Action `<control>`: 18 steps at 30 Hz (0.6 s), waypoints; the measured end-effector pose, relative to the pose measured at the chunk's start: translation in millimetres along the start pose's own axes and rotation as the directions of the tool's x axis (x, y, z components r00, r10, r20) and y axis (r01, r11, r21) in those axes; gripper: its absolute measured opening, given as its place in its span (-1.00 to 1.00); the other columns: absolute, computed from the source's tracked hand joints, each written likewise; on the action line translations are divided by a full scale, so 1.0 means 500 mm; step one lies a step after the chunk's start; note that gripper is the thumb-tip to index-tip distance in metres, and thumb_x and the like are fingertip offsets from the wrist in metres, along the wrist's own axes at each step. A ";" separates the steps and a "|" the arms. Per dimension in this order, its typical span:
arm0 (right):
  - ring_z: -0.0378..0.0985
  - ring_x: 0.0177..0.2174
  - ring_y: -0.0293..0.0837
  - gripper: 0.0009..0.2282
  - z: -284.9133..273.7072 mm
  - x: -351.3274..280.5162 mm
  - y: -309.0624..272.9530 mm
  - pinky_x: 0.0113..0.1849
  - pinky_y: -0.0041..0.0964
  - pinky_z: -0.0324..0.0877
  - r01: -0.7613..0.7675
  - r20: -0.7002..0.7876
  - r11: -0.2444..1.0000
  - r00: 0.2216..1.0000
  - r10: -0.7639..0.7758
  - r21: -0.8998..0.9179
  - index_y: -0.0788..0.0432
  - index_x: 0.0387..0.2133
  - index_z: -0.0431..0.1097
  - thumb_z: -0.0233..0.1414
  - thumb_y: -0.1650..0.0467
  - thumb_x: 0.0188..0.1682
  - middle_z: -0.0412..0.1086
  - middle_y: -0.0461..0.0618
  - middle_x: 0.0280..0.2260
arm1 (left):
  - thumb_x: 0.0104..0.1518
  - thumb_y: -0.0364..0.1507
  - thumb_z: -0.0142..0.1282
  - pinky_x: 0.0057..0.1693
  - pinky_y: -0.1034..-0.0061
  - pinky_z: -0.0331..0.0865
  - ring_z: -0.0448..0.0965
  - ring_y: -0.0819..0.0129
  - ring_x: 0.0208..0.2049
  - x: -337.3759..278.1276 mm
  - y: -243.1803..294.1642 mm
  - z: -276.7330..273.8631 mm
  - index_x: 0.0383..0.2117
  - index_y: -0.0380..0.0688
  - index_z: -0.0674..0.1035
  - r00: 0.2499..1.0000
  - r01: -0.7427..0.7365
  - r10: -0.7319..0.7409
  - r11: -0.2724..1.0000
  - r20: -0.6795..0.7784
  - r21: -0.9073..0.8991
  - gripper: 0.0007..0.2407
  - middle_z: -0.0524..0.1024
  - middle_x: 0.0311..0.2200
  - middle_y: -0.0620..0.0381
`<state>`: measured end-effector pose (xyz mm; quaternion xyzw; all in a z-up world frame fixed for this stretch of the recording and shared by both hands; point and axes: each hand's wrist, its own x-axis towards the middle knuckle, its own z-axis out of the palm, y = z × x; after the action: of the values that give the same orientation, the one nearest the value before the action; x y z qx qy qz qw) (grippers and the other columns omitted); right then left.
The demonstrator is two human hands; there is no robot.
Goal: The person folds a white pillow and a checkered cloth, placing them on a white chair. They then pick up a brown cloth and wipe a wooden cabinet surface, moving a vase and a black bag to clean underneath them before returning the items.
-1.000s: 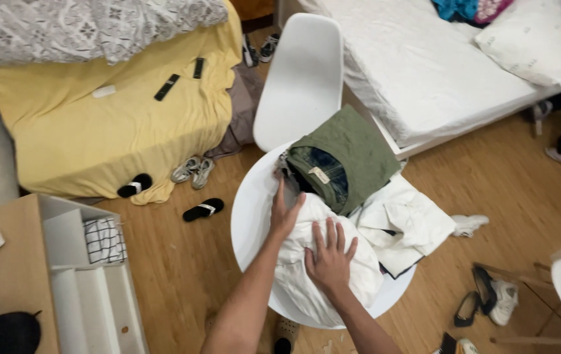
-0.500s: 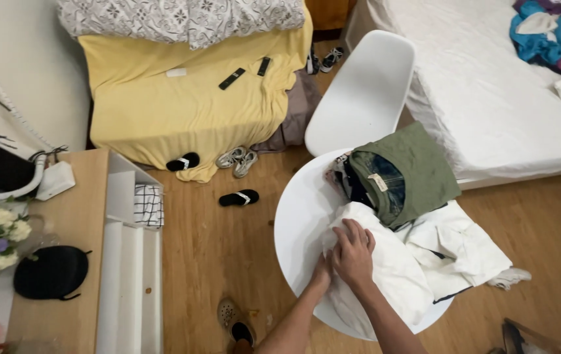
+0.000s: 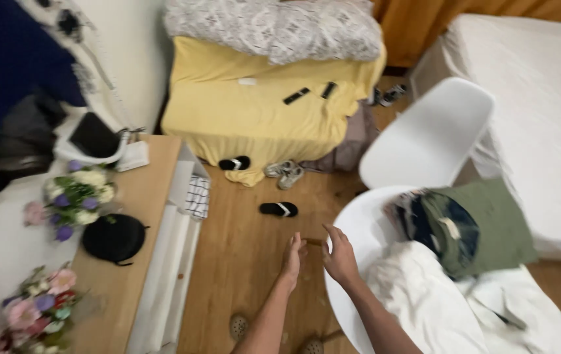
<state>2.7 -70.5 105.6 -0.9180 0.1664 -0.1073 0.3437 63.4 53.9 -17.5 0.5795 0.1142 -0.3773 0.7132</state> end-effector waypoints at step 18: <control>0.58 -0.12 -0.01 -0.58 0.486 0.307 -0.317 -0.09 -0.18 0.49 -0.223 0.528 0.951 0.845 0.079 0.214 0.13 0.19 0.26 0.01 0.41 0.02 0.48 0.08 -0.01 | 0.15 0.16 -0.23 0.16 0.15 0.34 0.56 0.10 0.06 0.045 0.276 -0.538 0.38 0.16 0.17 0.966 -0.037 -0.038 0.959 -0.257 -0.281 -0.31 0.46 0.23 0.00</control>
<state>256.3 128.0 43.9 -0.8421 0.1252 0.1474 0.5035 245.2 296.2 -10.3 0.5160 0.2598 -0.2781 0.7674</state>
